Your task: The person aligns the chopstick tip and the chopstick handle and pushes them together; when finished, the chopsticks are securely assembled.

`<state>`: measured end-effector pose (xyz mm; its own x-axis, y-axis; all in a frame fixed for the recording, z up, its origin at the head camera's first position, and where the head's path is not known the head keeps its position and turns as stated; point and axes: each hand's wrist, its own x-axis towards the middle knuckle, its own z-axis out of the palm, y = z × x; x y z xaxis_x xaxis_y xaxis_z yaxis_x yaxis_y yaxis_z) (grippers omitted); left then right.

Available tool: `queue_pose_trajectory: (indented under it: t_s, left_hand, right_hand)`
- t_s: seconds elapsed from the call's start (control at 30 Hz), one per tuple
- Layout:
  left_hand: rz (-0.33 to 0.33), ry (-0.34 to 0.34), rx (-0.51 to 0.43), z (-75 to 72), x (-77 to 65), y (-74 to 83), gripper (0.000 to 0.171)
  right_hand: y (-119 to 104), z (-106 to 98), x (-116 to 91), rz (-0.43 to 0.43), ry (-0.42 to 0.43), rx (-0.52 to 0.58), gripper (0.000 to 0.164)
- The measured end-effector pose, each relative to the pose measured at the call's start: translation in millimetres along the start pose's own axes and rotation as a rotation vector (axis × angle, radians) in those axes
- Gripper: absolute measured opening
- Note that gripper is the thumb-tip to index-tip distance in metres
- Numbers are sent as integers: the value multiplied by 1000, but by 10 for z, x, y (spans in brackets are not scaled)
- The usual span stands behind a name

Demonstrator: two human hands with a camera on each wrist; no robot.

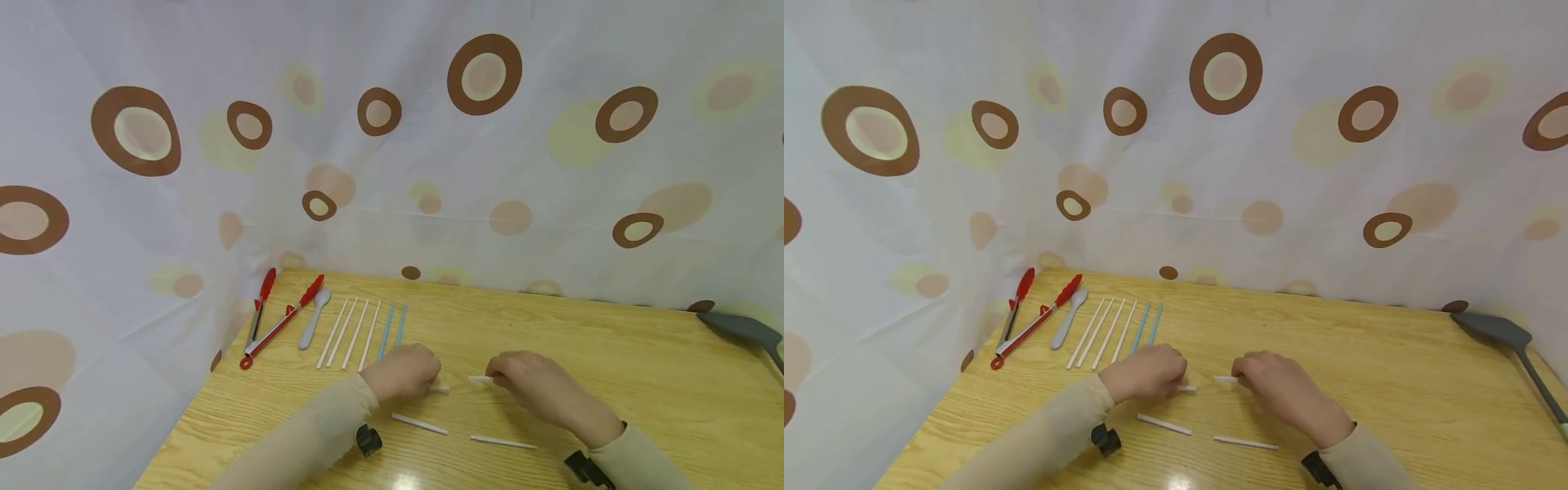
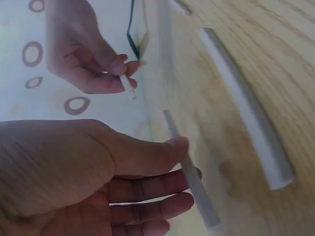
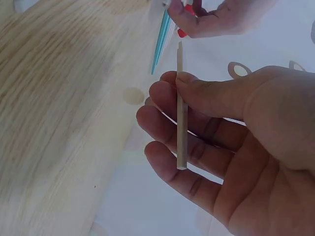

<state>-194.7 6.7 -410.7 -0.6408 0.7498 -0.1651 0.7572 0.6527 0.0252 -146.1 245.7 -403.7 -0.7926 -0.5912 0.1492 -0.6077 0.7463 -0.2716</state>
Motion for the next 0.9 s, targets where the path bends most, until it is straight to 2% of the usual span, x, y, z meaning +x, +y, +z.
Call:
queue_pose_trajectory:
  t_s: [0.1,0.23,0.43,0.63,0.9]
  left_hand:
    - [21,63,25,-96,-28,-19,6]
    - [25,181,-12,-215,-58,-66,8]
    - [48,326,-41,-268,-55,-115,15]
    - [52,394,-49,-251,-43,-133,12]
    - [44,419,-94,-246,-59,-148,10]
  right_hand:
    - [-4,-19,17,-16,46,-21,15]
    - [-20,-36,36,-32,112,-39,18]
    - [-55,-42,75,-34,215,-95,20]
    - [-77,-68,102,22,282,-136,20]
    - [-72,-56,110,36,265,-107,19]
